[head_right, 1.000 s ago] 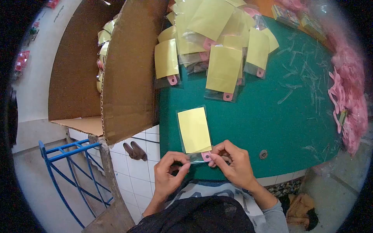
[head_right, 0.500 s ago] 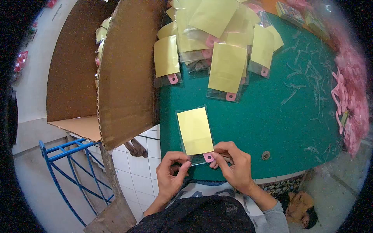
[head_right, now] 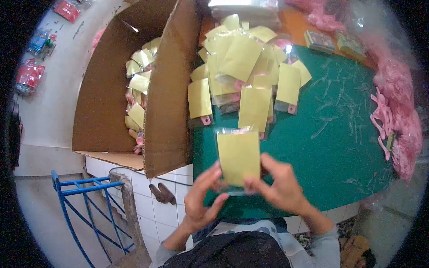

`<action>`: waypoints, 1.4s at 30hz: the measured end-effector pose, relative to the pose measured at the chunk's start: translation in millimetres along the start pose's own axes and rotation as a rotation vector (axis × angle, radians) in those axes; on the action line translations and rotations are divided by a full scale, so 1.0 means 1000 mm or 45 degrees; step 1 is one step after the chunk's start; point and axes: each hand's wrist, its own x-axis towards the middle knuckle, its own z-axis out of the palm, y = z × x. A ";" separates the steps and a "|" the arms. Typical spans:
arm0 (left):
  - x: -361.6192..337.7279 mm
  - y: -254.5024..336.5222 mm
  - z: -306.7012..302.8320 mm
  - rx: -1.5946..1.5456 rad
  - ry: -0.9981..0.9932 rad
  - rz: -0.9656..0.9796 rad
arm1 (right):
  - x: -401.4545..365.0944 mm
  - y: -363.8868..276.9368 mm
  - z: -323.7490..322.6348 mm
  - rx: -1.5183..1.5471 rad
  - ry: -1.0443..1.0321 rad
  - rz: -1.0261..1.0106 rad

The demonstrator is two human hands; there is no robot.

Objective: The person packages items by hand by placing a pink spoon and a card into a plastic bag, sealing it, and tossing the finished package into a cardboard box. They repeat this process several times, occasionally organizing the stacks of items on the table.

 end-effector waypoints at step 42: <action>0.261 -0.072 0.077 -0.139 0.499 0.185 | 0.179 0.032 -0.122 0.761 0.231 0.047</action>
